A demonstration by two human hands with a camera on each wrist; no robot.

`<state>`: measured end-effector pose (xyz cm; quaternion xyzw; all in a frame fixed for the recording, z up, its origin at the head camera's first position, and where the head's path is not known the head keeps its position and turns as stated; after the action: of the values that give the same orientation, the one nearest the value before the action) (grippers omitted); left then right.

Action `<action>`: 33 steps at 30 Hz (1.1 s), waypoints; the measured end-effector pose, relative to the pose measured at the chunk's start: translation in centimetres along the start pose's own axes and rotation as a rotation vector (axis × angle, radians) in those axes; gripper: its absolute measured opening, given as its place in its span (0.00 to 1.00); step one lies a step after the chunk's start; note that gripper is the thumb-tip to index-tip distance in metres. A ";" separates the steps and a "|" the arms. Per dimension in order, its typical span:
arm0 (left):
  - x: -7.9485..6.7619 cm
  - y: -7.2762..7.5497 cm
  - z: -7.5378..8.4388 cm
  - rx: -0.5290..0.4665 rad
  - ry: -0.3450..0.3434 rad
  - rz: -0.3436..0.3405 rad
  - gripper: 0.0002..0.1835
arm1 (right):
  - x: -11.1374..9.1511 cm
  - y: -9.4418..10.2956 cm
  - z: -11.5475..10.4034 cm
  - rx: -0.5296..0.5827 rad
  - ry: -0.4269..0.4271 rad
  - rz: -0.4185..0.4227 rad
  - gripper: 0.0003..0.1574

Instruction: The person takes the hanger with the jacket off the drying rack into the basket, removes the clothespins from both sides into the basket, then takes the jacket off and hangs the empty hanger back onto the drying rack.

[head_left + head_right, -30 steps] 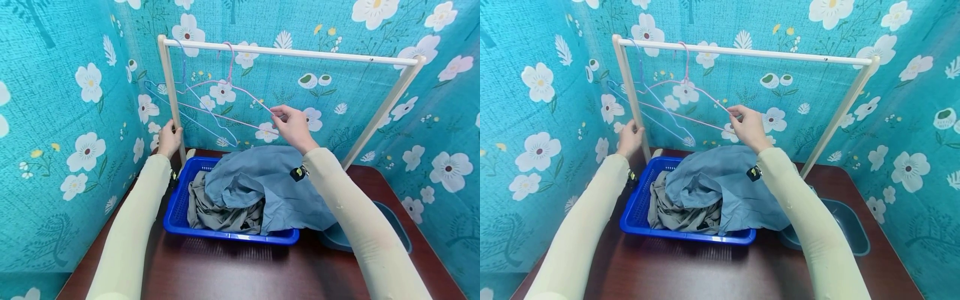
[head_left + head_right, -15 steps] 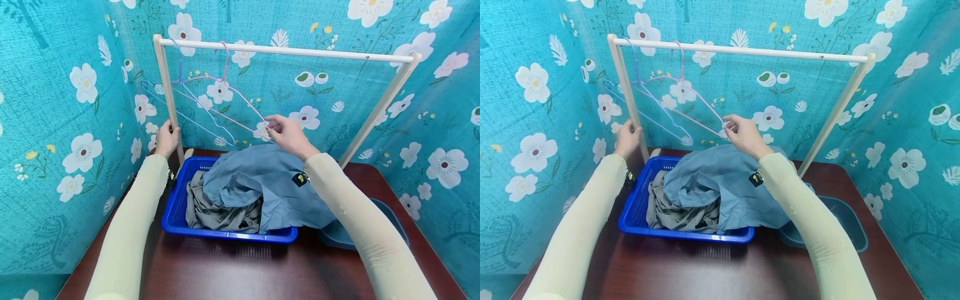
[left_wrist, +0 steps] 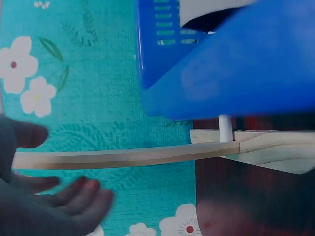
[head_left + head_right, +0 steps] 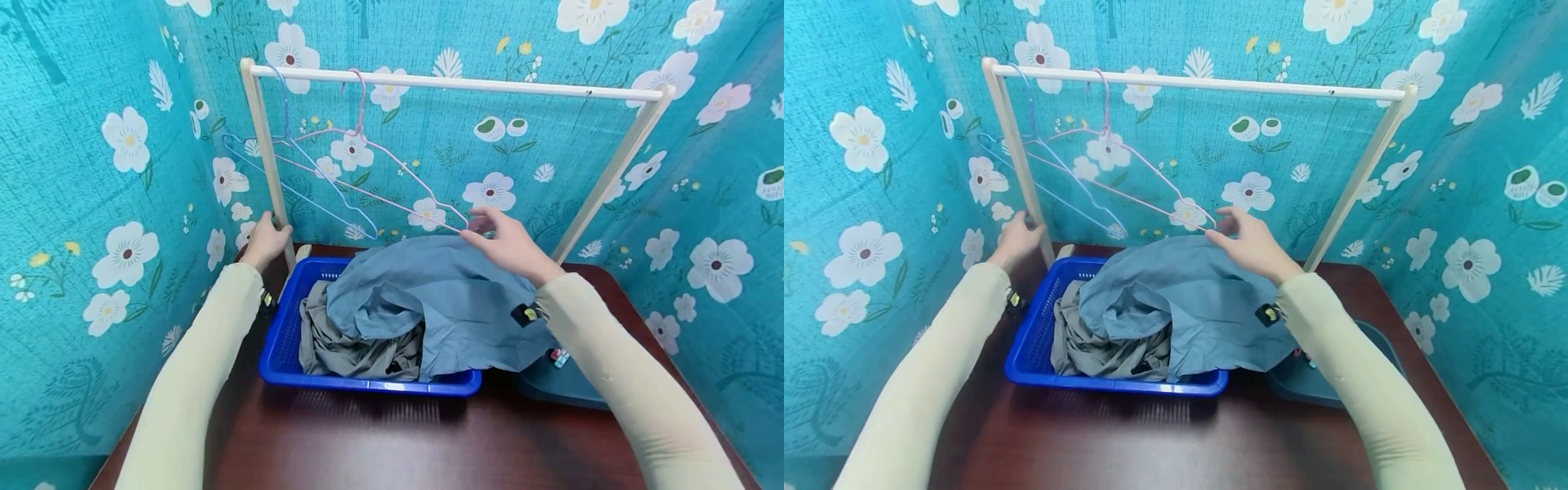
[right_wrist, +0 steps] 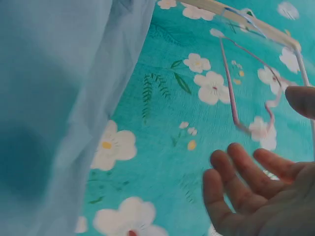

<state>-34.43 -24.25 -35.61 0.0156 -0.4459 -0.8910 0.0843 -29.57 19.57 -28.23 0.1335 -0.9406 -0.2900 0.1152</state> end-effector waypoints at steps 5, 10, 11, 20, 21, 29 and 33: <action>-2.1 0.2 -0.8 0.123 0.015 -0.213 0.38 | -2.5 3.3 3.4 0.158 -0.167 -0.086 0.45; -4.5 -0.2 0.8 0.161 -0.085 -0.280 0.31 | -4.5 6.3 7.7 0.261 -0.346 -0.137 0.47; -5.0 -0.4 1.4 0.152 -0.109 -0.291 0.30 | -4.7 6.7 8.6 0.275 -0.382 -0.148 0.48; -6.3 -4.1 5.9 0.177 -0.226 -0.537 0.37 | -5.6 7.6 13.7 0.266 -0.634 -0.273 0.52; -6.3 -4.7 6.1 0.171 -0.223 -0.568 0.39 | -5.6 7.5 14.0 0.249 -0.646 -0.279 0.52; -6.7 -7.5 7.4 0.045 -0.108 -0.761 0.54 | -5.2 5.9 15.6 0.228 -0.708 -0.314 0.58; -7.2 -8.2 8.4 0.021 -0.118 -0.802 0.56 | -4.8 4.7 14.8 0.350 -0.651 -0.351 0.61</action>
<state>-29.35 -11.57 -37.40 0.1382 -0.4174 -0.8480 -0.2959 -30.29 32.47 -38.13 0.2106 -0.9261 -0.1678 -0.2643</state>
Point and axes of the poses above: each hand's wrist, its own x-axis towards the middle knuckle, its own y-axis out of the back of the hand, z = x × y, the point moved 2 cm from there along x, towards the middle knuckle, and after that the axes turned 14 degrees about x, right-handed, at the moved point
